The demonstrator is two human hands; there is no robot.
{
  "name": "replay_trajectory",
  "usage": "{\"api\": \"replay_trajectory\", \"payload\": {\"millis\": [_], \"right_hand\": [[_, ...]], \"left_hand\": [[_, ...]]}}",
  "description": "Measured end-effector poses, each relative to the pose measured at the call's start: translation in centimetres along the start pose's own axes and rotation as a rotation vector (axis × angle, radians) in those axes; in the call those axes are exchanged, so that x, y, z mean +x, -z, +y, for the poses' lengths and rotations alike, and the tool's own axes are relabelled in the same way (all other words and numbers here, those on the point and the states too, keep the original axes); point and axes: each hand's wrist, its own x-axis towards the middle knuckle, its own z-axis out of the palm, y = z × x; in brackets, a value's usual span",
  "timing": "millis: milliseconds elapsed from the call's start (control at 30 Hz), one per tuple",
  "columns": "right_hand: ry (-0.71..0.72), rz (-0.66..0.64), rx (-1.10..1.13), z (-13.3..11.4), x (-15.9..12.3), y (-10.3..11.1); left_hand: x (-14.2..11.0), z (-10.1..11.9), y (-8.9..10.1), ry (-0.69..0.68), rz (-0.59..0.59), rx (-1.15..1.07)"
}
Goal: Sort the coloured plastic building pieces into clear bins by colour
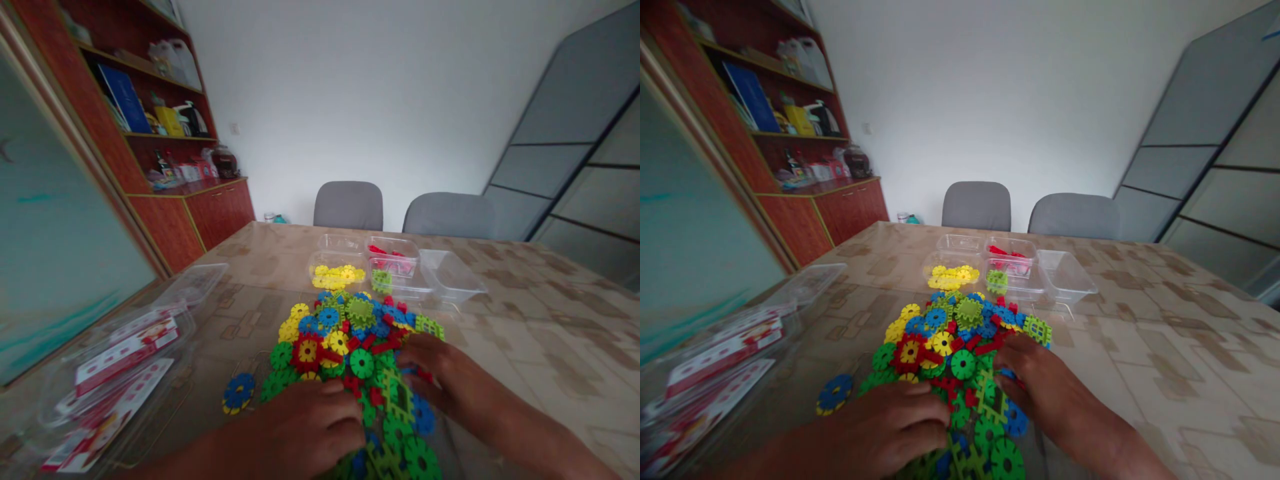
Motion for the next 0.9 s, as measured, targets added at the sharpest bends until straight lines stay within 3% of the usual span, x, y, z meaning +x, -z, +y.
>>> {"api": "replay_trajectory", "payload": {"millis": [167,333,533,700,900], "right_hand": [[-0.018,-0.092,0.007,-2.3,-1.8,-1.2],[0.023,-0.166,-0.011,-2.8,-1.9,-2.5],[0.017,-0.093,0.005,-2.1,-1.9,-1.4],[-0.048,-0.006,-0.171,-1.3,-0.7,-1.5],[-0.063,-0.021,-0.225,-1.0,-0.4,-2.7]], "left_hand": [[1.2,1.0,-0.8,-0.042,0.023,0.021],[1.1,0.6,-1.0,-0.029,0.008,0.009],[-0.7,-0.9,1.4,0.142,0.13,-0.189],[-1.5,-1.5,2.5,0.253,0.134,-0.323],[-1.9,-2.2,2.8,0.301,0.155,-0.241]]}}
